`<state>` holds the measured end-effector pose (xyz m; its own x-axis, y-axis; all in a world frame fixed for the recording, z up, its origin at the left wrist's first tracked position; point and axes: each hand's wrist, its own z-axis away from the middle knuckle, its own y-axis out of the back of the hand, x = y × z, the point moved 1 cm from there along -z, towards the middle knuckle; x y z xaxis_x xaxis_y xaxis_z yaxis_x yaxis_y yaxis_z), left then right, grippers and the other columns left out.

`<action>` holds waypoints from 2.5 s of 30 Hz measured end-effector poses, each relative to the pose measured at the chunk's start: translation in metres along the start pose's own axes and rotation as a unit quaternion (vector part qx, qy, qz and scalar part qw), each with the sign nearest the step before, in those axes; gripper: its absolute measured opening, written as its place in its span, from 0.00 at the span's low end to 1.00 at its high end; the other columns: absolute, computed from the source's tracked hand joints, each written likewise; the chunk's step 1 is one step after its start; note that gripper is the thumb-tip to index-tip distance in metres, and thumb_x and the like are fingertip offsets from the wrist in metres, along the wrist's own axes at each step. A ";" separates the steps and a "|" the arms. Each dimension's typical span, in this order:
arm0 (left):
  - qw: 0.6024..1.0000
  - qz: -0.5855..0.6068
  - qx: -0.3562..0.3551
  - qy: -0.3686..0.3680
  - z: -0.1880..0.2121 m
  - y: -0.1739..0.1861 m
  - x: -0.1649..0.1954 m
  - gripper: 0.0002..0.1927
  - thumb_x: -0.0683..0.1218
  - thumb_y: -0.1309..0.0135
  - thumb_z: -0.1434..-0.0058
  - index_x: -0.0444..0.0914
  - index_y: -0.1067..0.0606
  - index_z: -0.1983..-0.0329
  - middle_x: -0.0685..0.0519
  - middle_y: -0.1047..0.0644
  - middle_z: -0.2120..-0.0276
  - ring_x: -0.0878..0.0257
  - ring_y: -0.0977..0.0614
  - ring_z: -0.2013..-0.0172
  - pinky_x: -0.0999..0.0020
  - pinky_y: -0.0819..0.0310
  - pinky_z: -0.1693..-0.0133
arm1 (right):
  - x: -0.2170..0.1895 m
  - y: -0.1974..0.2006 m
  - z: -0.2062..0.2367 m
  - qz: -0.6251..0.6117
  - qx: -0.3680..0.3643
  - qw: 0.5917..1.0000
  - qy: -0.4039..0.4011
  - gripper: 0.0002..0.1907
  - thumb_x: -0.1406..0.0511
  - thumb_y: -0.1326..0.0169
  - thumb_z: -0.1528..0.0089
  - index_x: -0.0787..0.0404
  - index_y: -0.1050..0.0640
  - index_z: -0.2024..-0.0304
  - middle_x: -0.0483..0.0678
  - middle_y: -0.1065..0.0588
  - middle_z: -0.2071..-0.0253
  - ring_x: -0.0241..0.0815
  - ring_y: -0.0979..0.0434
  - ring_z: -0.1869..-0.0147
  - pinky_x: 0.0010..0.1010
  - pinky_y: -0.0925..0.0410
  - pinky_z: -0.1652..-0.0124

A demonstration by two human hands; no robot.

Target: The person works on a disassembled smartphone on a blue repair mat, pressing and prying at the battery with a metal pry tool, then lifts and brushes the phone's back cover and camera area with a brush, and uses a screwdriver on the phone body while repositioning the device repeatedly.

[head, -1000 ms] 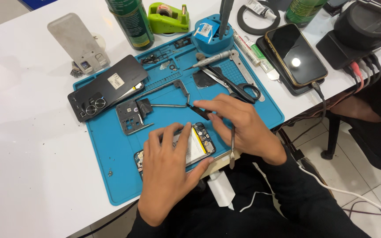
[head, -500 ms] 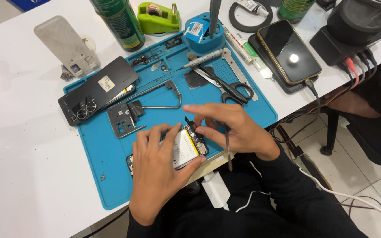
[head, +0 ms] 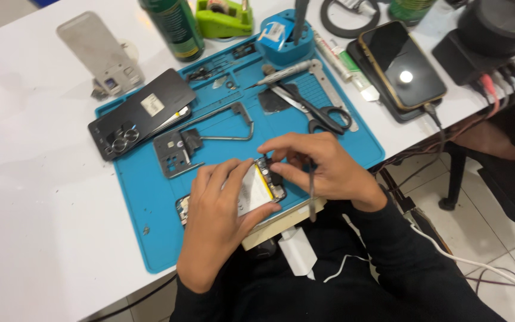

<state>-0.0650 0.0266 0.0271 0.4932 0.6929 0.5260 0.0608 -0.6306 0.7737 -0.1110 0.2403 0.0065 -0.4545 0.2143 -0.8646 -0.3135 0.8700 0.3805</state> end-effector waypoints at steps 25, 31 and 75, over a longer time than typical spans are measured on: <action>0.999 0.030 0.003 0.011 0.005 0.001 -0.002 0.42 0.57 0.29 0.54 0.32 0.28 0.40 0.46 0.26 0.49 0.48 0.26 0.48 0.54 0.28 0.50 | -0.001 -0.004 -0.007 0.079 -0.074 0.994 0.006 0.23 0.66 0.34 0.44 0.57 0.20 0.45 0.44 0.24 0.60 0.33 0.31 0.70 0.25 0.36 0.71; 1.000 0.027 0.001 0.013 0.005 0.001 -0.003 0.43 0.57 0.29 0.53 0.31 0.29 0.39 0.46 0.26 0.48 0.48 0.27 0.48 0.54 0.29 0.50 | -0.002 -0.006 -0.007 0.123 -0.080 0.989 0.035 0.26 0.64 0.33 0.45 0.59 0.20 0.44 0.47 0.26 0.55 0.40 0.25 0.61 0.28 0.31 0.66; 0.995 -0.052 0.066 0.051 -0.003 -0.010 0.013 0.19 0.51 0.33 0.47 0.39 0.17 0.55 0.52 0.21 0.57 0.52 0.25 0.58 0.58 0.28 0.61 | -0.031 -0.018 0.027 0.270 -0.008 0.962 0.042 0.07 0.66 0.34 0.52 0.61 0.20 0.79 0.42 0.24 0.69 0.39 0.27 0.76 0.32 0.36 0.78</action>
<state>-0.0623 0.0429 0.0270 0.3884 0.7849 0.4828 0.2234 -0.5885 0.7770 -0.0692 0.2299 0.0177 -0.6205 0.5961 -0.5095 -0.0249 0.6344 0.7726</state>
